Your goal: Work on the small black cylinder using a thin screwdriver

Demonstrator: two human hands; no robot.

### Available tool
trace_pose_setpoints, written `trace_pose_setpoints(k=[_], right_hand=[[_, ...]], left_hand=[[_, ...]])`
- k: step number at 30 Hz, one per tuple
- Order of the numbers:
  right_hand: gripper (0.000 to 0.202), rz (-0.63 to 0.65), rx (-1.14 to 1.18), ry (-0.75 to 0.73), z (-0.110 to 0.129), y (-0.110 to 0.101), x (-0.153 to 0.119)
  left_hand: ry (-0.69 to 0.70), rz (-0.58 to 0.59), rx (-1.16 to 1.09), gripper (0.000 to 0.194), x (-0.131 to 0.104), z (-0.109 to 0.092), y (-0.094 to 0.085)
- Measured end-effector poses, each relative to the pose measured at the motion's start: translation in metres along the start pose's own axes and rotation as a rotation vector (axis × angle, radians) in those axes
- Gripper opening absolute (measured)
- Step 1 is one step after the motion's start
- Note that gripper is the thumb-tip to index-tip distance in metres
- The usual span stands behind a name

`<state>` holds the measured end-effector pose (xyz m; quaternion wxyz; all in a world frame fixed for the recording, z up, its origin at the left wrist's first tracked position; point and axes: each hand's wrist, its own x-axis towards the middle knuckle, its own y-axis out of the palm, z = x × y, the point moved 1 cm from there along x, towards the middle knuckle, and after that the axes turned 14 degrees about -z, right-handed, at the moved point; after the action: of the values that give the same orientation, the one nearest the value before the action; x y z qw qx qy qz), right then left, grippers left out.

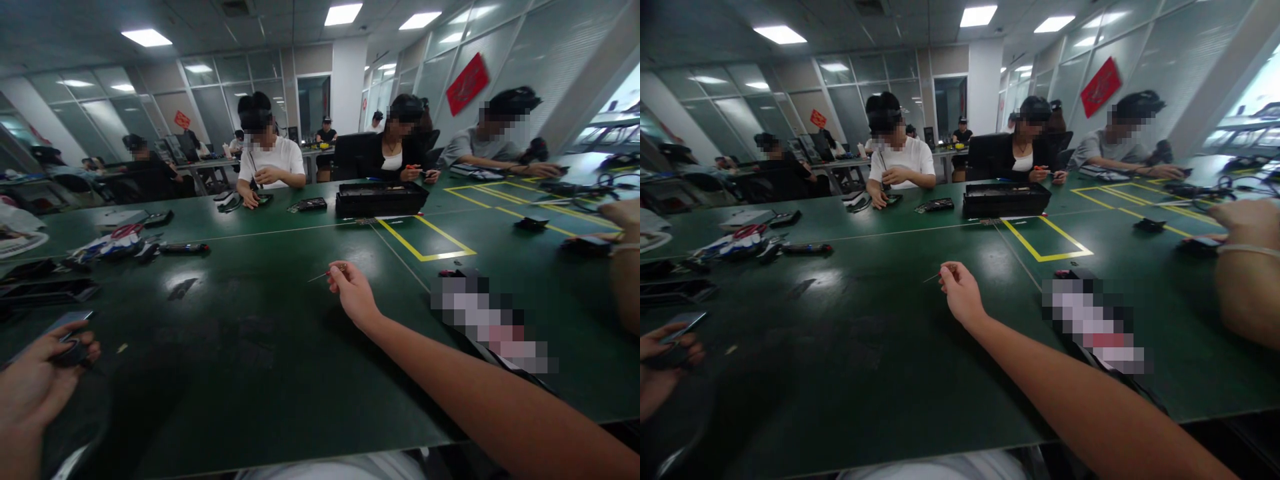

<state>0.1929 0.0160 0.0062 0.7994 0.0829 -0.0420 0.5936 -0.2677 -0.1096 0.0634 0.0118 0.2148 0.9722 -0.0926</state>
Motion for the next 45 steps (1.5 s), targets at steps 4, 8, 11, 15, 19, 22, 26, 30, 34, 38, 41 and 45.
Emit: trace_pose_setpoints(k=[4, 8, 11, 15, 19, 22, 26, 30, 34, 38, 41, 45], right_hand=[[0.027, 0.016, -0.009, 0.002, 0.001, -0.001, -0.002], [0.026, 0.016, -0.015, 0.013, 0.004, -0.001, -0.003], [0.026, 0.025, -0.027, 0.014, 0.006, -0.001, -0.003], [0.027, 0.019, -0.040, 0.009, 0.006, -0.002, -0.003], [0.028, 0.030, -0.065, -0.025, 0.004, -0.003, 0.000], [0.033, 0.064, -0.120, -0.053, 0.004, -0.004, 0.000], [0.036, 0.106, -0.205, -0.110, 0.009, -0.005, -0.004], [0.027, 0.135, -0.194, -0.149, 0.014, -0.005, -0.008], [0.020, 0.127, -0.117, -0.126, 0.014, -0.005, -0.007], [0.023, 0.164, -0.091, -0.126, 0.012, -0.004, -0.007], [0.023, 0.181, -0.086, -0.126, 0.011, -0.003, -0.008], [0.022, 0.184, -0.122, -0.136, 0.010, -0.003, -0.009]], left_hand=[[-0.064, 0.093, -0.128, 0.034, -0.026, -0.011, 0.019], [-0.091, 0.164, -0.188, 0.029, -0.043, -0.020, 0.044], [-0.098, 0.305, -0.174, 0.030, -0.057, -0.027, 0.067], [-0.071, 0.488, -0.172, 0.044, -0.080, -0.039, 0.103], [-0.053, 0.672, -0.224, 0.041, -0.108, -0.047, 0.143], [0.083, 0.772, -0.114, 0.053, -0.134, -0.040, 0.175], [0.382, 0.687, 0.171, 0.057, -0.162, -0.012, 0.209], [0.660, 0.700, 0.237, 0.043, -0.172, 0.016, 0.224], [0.901, 0.767, 0.254, 0.032, -0.168, 0.029, 0.224], [0.934, 0.795, 0.255, 0.032, -0.163, 0.035, 0.223], [0.870, 0.768, 0.250, 0.040, -0.162, 0.037, 0.223], [0.837, 0.769, 0.257, 0.040, -0.161, 0.038, 0.223]])
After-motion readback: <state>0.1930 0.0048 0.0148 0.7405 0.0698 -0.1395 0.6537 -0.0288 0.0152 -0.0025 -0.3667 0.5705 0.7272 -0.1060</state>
